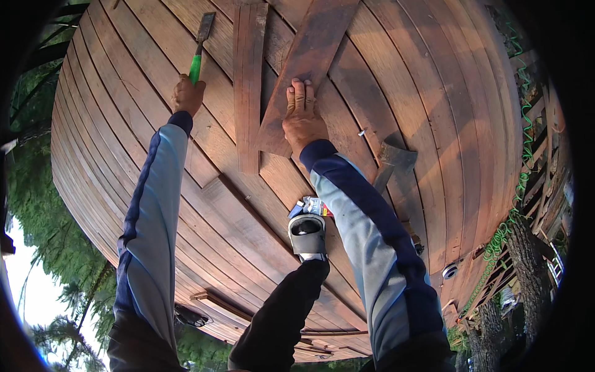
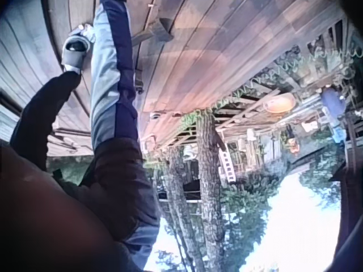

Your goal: The person installs wooden planks on an outdoor deck frame using a pneumatic nail gun. They position each plank, drive nails along its length, and occasionally use a small wooden spacer to maintain consistent gaps between boards.

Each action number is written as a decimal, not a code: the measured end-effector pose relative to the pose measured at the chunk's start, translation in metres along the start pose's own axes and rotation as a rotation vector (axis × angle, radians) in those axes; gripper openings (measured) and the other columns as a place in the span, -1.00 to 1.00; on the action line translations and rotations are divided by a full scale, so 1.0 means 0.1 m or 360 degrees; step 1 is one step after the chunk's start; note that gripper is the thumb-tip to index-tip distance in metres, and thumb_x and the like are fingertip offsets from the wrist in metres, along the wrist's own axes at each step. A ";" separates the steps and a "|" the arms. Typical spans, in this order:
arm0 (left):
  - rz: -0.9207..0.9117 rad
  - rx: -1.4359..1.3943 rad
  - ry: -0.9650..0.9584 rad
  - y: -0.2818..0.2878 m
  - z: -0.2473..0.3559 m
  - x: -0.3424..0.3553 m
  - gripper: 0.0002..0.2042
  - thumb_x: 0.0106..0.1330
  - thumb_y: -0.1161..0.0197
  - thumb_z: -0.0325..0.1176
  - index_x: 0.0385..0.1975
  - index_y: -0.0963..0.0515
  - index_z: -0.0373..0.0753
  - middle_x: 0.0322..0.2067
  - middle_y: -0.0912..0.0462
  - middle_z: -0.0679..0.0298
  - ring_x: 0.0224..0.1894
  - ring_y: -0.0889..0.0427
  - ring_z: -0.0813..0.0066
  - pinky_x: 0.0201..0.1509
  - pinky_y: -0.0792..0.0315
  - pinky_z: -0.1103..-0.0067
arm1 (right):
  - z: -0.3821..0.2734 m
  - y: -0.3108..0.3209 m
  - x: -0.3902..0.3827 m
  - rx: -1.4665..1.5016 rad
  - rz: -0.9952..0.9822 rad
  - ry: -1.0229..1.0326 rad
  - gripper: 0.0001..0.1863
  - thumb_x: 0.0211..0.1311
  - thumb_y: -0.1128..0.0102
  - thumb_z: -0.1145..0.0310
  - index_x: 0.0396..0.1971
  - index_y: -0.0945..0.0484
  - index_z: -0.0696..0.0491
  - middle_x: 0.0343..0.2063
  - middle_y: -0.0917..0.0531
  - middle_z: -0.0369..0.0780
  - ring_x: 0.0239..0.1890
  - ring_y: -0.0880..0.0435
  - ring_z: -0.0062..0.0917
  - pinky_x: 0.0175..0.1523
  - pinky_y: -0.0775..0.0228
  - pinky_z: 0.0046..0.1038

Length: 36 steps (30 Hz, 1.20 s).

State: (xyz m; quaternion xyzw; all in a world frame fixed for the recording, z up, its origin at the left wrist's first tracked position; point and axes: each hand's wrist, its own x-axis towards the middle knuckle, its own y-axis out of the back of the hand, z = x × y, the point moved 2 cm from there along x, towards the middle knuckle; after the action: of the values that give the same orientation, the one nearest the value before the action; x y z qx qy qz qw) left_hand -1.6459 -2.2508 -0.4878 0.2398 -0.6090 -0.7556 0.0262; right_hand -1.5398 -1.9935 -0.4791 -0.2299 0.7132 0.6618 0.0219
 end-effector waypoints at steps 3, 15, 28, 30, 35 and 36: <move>0.0086 -0.0403 -0.0005 0.07 -0.09 -0.63 -0.63 0.16 -0.13 -0.19 -0.21 -0.36 -0.39 -0.35 -0.57 -0.17 -0.29 -0.56 -0.17 -0.18 -0.42 0.19 | 0.02 0.02 -0.03 0.0129 0.0050 -0.0052 -0.21 0.07 -0.17 0.38 0.29 -0.03 0.25 0.34 0.02 -0.06 0.40 0.09 -0.16 0.37 -0.07 -0.31; -0.0327 -0.0413 -0.0224 1.70 0.06 -4.24 -0.77 0.21 0.03 -0.34 -0.22 -0.30 -0.33 -0.54 -0.33 0.06 -0.52 -0.31 0.22 -0.42 -0.24 0.30 | 0.56 1.06 -3.84 0.1420 -0.0491 -0.0817 -0.59 0.24 -0.01 0.27 0.04 -0.35 0.14 -0.40 -0.63 0.02 -0.35 -0.62 -0.08 -0.24 -0.45 -0.18; -0.1040 0.0242 -0.1678 2.17 2.79 -6.94 -0.68 0.27 -0.04 -0.30 -0.07 -0.23 -0.33 -0.40 -0.52 -0.19 -0.35 -0.52 -0.26 -0.33 -0.38 0.09 | 0.46 2.21 -5.53 0.3087 0.0533 -0.1976 -0.59 0.21 -0.12 0.07 -0.32 -0.56 0.19 -0.46 -0.63 -0.11 -0.37 -0.58 -0.40 -0.22 -0.39 -0.33; -0.1202 0.0364 -0.1782 2.11 3.04 -7.49 -0.66 0.27 -0.08 -0.26 -0.06 -0.25 -0.31 -0.41 -0.54 -0.13 -0.36 -0.53 -0.22 -0.34 -0.39 0.10 | 0.73 2.16 -6.10 0.3146 0.0490 -0.2179 -0.61 0.20 -0.13 0.11 -0.33 -0.55 0.20 -0.46 -0.63 -0.11 -0.40 -0.59 -0.38 -0.26 -0.40 -0.32; -0.1498 0.0592 -0.2043 1.91 3.73 -8.78 -0.58 0.33 -0.09 -0.18 0.07 -0.27 -0.30 -0.55 -0.55 0.10 -0.53 -0.57 0.21 -0.43 -0.40 0.41 | 1.34 1.72 -8.04 0.4351 0.1005 -0.2502 -0.62 0.26 -0.03 0.11 -0.42 -0.53 0.17 -0.56 -0.61 -0.21 -0.57 -0.61 -0.54 -0.48 -0.50 -0.43; -0.1507 0.0548 -0.2117 1.85 3.92 -8.98 -0.57 0.31 -0.11 -0.18 0.05 -0.28 -0.31 -0.55 -0.55 0.10 -0.52 -0.57 0.18 -0.43 -0.41 0.40 | 1.38 1.62 -8.47 0.4116 0.0953 -0.2611 -0.63 0.29 0.00 0.09 -0.40 -0.50 0.15 -0.58 -0.58 -0.24 -0.61 -0.57 -0.57 -0.54 -0.48 -0.45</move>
State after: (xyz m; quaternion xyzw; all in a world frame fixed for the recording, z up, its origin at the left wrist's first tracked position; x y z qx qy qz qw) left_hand -1.0538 -1.6445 0.0379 -0.0251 -0.4393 -0.5672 -0.6962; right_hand -0.8779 -1.6060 -0.0608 0.5005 0.5885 -0.4591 0.4386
